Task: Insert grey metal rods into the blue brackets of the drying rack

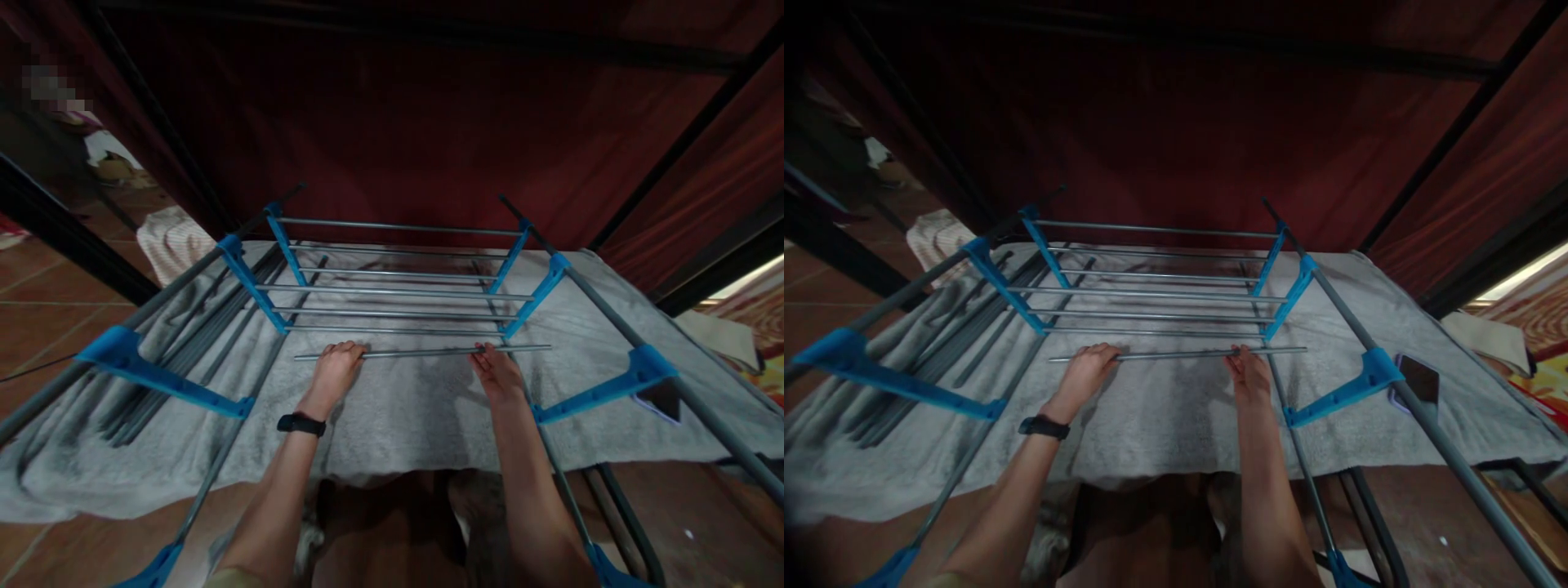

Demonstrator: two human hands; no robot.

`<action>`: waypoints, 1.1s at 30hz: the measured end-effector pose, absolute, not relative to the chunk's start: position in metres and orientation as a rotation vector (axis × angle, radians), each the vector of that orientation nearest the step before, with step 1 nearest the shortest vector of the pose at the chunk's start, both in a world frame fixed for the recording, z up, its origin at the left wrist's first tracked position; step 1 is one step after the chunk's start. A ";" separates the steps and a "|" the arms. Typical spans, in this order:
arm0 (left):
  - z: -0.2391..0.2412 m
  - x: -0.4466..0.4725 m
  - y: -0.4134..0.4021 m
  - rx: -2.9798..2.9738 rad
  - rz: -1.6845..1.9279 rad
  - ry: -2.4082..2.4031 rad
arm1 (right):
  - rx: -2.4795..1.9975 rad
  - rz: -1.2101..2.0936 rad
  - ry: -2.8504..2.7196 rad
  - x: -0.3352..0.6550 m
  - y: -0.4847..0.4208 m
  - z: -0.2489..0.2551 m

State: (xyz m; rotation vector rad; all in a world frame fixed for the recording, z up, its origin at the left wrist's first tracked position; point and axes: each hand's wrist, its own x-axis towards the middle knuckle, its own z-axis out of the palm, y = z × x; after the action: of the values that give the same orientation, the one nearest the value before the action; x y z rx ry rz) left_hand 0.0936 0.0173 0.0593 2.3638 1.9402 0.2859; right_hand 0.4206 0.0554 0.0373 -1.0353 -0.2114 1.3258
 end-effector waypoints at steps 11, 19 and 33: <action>0.064 0.057 -0.004 2.280 0.191 2.161 | -1.155 1.257 -0.261 0.428 0.053 0.032; 0.064 0.043 -0.008 2.129 0.180 2.327 | -1.227 1.271 -0.209 0.429 0.057 0.034; 0.060 0.031 -0.011 1.919 0.337 2.448 | -1.217 1.286 -0.213 0.421 0.058 0.040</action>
State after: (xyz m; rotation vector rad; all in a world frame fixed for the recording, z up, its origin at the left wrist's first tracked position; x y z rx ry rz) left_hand 0.0314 -0.0112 0.0600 1.9191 2.4481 0.3367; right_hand 0.4213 0.0585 0.0400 -1.2169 -0.2129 1.2861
